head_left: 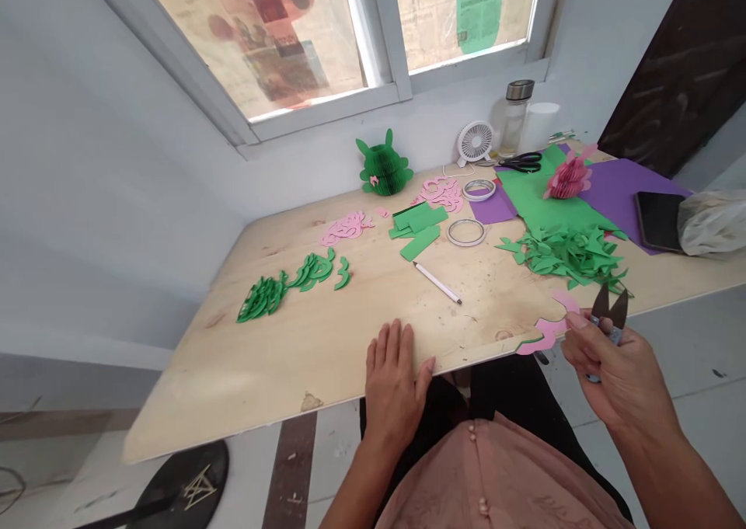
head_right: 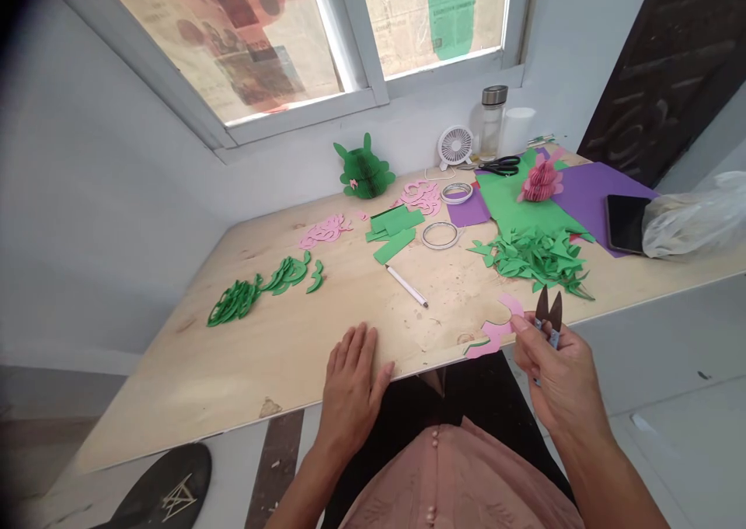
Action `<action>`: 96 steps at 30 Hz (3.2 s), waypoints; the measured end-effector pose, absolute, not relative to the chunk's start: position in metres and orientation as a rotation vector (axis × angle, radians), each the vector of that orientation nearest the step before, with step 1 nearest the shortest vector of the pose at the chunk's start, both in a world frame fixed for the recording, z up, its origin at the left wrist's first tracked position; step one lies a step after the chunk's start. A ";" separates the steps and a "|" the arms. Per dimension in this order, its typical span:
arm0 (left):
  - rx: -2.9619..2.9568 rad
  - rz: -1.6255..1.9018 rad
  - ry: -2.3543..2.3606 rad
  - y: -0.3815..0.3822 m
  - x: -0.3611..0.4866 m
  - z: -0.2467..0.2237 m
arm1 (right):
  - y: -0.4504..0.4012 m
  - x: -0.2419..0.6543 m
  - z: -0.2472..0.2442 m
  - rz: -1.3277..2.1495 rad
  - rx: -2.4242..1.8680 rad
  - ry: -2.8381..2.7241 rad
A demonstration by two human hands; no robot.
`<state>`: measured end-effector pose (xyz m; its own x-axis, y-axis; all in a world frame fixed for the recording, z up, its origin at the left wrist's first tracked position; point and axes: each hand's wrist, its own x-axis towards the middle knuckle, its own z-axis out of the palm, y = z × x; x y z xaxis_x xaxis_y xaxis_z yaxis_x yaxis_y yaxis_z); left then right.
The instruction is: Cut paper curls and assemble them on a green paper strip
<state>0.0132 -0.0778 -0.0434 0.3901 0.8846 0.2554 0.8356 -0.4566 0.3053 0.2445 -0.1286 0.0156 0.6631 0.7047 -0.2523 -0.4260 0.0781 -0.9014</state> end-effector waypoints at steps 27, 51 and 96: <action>2.637 0.416 0.524 -0.069 0.105 -0.014 | -0.134 0.269 0.009 0.769 -1.188 -0.191; 2.456 0.302 1.286 0.004 0.151 -0.014 | -0.145 0.282 0.008 0.741 -1.156 -0.110; 2.896 0.579 0.778 0.009 0.132 -0.013 | -0.119 0.252 0.023 0.870 -1.165 -0.291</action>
